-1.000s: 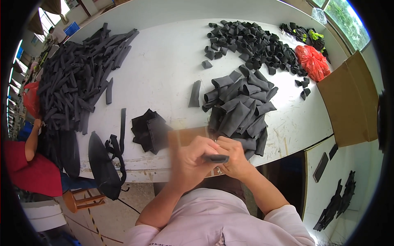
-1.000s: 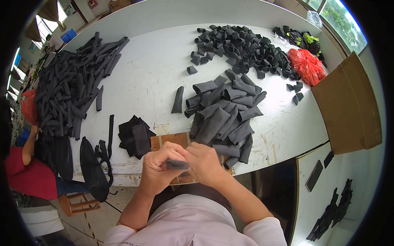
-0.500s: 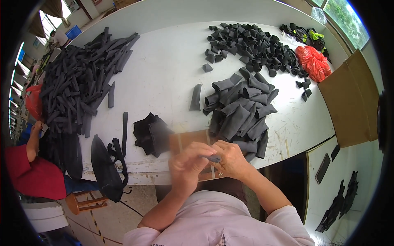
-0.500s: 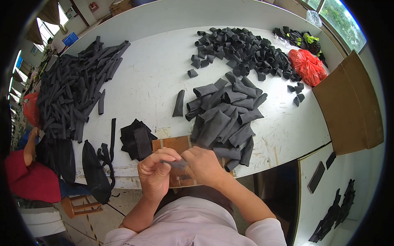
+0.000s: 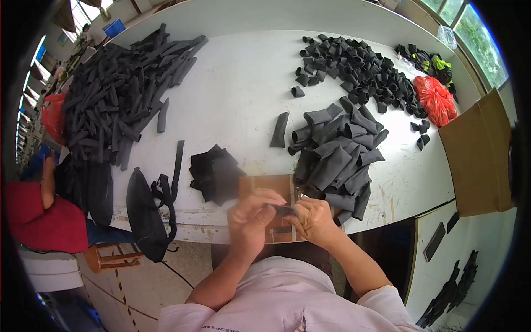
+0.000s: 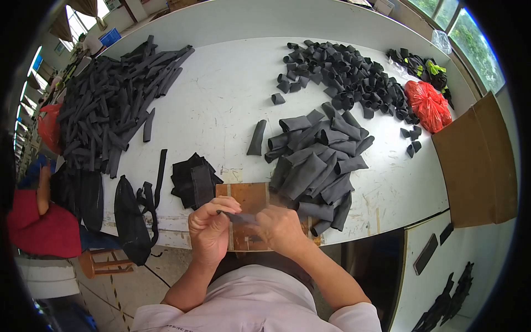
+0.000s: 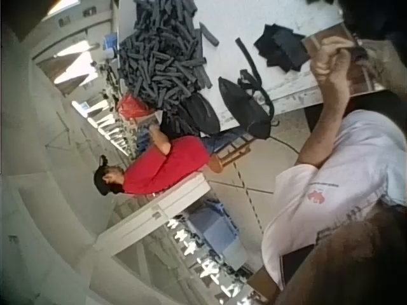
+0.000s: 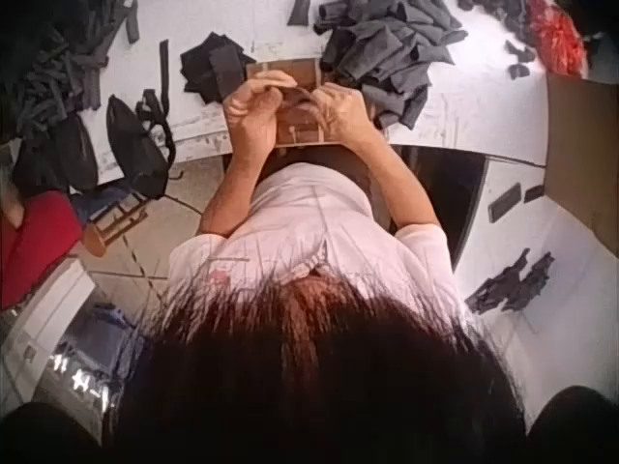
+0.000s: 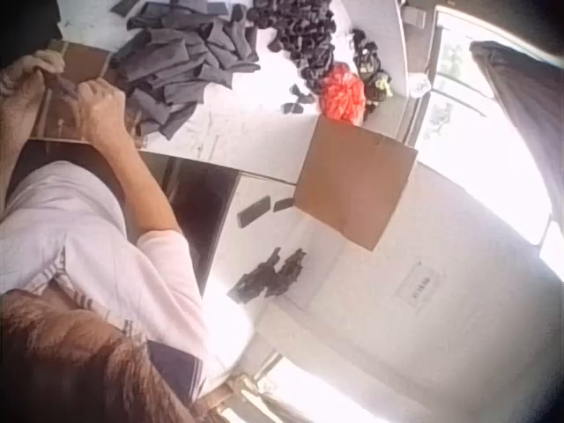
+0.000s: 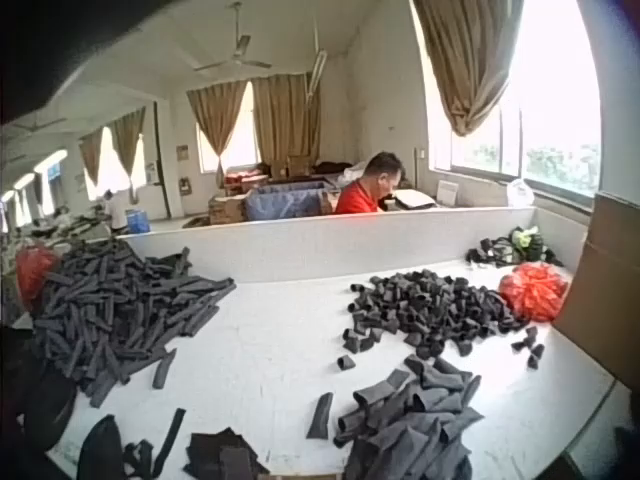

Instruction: The recorder is assembling black foam padding sleeves or components at a workbench in a factory setting.

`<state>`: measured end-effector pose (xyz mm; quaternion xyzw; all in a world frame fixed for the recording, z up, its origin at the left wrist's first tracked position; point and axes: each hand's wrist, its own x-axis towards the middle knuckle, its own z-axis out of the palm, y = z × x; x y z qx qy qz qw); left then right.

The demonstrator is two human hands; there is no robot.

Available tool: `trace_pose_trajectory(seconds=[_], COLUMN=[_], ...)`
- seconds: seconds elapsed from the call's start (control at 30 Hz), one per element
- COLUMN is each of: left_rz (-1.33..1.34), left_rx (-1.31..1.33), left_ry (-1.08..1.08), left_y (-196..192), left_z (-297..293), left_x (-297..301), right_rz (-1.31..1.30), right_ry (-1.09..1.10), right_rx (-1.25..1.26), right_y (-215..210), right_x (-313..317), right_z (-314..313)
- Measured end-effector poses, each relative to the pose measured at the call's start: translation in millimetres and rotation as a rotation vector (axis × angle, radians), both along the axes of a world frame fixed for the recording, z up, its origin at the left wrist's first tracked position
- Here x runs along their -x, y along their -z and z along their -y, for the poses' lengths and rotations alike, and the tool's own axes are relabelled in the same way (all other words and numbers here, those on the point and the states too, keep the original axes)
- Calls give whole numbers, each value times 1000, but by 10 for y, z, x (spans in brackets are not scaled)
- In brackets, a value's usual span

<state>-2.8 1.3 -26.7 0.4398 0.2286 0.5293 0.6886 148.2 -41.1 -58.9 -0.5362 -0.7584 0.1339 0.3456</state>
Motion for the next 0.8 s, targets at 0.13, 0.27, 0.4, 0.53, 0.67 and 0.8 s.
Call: trace_pose_trajectory(seconds=[0.13,0.27,0.4,0.53,0.67,0.8], left_rz=[-393,-1066,-1390,-1722,-1804,-1502], left_rx=[-90,-281,-566,-656,-816,-785], left_ry=[-160,-504,-505,-390,-403,-540], left_y=[260,719,973,1122,1195,1093], left_z=[-41,-230,-355,-389,-436,-499], left_x=[109,532,634,615,650,729], right_rz=[-79,-970,-938,-902,-754,-559], right_ry=[-20,7,372,354,187,161], right_rx=[95,336,562,693,736,797], right_y=[-128,-752,-280,17,107,-22], right_x=[-61,-194,-330,0,255,410], right_z=[-49,-205,-268,276,423,357])
